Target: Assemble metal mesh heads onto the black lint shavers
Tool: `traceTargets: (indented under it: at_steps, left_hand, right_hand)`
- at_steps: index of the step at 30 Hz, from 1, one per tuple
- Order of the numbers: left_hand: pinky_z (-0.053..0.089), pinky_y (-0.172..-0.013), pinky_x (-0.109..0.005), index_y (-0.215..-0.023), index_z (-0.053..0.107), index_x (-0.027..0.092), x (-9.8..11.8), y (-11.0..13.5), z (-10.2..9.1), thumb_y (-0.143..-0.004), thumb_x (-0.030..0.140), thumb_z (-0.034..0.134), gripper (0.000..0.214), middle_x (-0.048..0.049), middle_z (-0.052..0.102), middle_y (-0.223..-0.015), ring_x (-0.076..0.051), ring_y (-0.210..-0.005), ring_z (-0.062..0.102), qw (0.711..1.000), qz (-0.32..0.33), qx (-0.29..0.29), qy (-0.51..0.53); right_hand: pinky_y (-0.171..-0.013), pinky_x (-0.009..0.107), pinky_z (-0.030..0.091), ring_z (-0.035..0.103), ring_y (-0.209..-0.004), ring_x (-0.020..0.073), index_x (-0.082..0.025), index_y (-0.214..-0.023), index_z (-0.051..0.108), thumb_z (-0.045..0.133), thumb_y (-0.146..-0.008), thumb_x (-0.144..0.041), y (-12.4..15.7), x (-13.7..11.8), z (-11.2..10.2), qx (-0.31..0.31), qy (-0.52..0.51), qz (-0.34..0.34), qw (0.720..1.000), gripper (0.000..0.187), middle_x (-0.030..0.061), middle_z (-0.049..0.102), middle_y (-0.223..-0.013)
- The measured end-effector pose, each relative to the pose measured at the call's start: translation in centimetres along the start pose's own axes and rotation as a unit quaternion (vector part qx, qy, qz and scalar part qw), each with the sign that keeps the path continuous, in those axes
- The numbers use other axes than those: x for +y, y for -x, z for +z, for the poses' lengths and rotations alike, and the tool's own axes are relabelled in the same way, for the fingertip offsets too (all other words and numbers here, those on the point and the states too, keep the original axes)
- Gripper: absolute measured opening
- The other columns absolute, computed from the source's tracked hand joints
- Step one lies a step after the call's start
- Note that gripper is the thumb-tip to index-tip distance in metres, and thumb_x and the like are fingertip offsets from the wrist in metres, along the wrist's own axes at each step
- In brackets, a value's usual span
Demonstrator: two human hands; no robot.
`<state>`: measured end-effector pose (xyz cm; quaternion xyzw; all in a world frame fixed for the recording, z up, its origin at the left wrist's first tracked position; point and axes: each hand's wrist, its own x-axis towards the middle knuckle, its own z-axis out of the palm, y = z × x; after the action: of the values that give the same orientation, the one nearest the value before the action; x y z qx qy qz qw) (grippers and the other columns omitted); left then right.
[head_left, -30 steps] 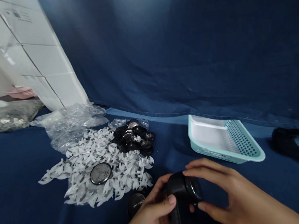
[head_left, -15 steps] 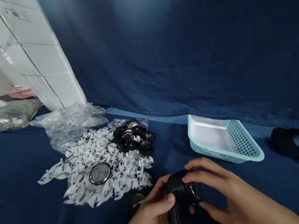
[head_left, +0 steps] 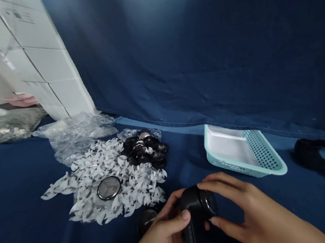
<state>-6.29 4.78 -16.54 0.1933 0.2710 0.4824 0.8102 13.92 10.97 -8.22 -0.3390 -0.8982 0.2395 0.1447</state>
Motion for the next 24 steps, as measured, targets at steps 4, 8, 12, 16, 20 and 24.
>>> traceTargets:
  at_steps: [4,8,12,16,20,24]
  left_hand:
    - [0.052,-0.077,-0.050,-0.122,0.048,0.024,0.2,0.2,0.1,-0.087,0.024,0.062,0.037,-0.0101,0.063,-0.101,-0.030,-0.095,0.064,1.000,-0.018,0.005,-0.004]
    - [0.051,-0.077,-0.048,-0.124,0.049,0.024,0.3,0.3,0.1,-0.089,0.026,0.061,0.037,-0.0103,0.064,-0.100,-0.028,-0.095,0.064,1.000,-0.018,0.010,-0.010]
    - [0.049,-0.077,-0.040,-0.123,0.050,0.026,0.3,0.2,-0.1,-0.082,0.022,0.069,0.046,-0.0097,0.063,-0.109,-0.024,-0.092,0.064,1.000,0.008,0.022,-0.012]
    - [0.046,-0.079,-0.038,-0.122,0.050,0.028,0.2,0.3,-0.1,-0.074,0.025,0.078,0.056,-0.0091,0.064,-0.110,-0.028,-0.100,0.063,0.999,0.008,0.036,-0.029]
    - [0.044,-0.080,-0.037,-0.121,0.050,0.029,0.1,0.4,-0.1,-0.071,0.026,0.081,0.059,-0.0075,0.064,-0.110,-0.027,-0.099,0.063,0.998,0.001,0.047,-0.043]
    - [0.043,-0.079,-0.036,-0.123,0.049,0.028,0.1,0.2,-0.3,-0.069,0.029,0.083,0.064,-0.0079,0.064,-0.110,-0.024,-0.093,0.063,0.998,0.012,0.041,-0.051]
  right_hand:
    - [-0.104,0.032,0.050,0.056,-0.122,0.0203,-0.034,-0.136,0.050,0.065,-0.079,-0.009,0.2,0.2,-0.1,-0.006,0.006,-0.031,0.999,0.063,0.0025,0.052,-0.138]
    - [-0.105,0.035,0.050,0.055,-0.123,0.0219,-0.034,-0.137,0.049,0.065,-0.081,-0.013,0.3,0.3,-0.1,-0.006,0.019,-0.035,0.999,0.062,0.0031,0.051,-0.139]
    - [-0.101,0.041,0.052,0.059,-0.120,0.0262,-0.029,-0.140,0.048,0.067,-0.085,-0.027,0.2,0.5,0.1,0.009,0.014,-0.005,1.000,0.058,0.0072,0.056,-0.136]
    - [-0.093,0.047,0.056,0.066,-0.107,0.0302,-0.021,-0.135,0.056,0.062,-0.089,-0.042,-0.1,1.1,0.3,0.017,-0.005,0.032,0.999,0.050,0.0118,0.066,-0.122]
    - [-0.091,0.044,0.057,0.067,-0.104,0.0290,-0.023,-0.129,0.060,0.066,-0.086,-0.046,-0.2,1.1,0.2,0.017,-0.038,0.053,0.998,0.049,0.0097,0.069,-0.116]
    - [-0.099,0.039,0.053,0.060,-0.118,0.0266,-0.032,-0.141,0.046,0.075,-0.080,-0.038,-0.1,0.8,0.0,0.022,-0.053,0.028,0.998,0.068,0.0050,0.059,-0.135]
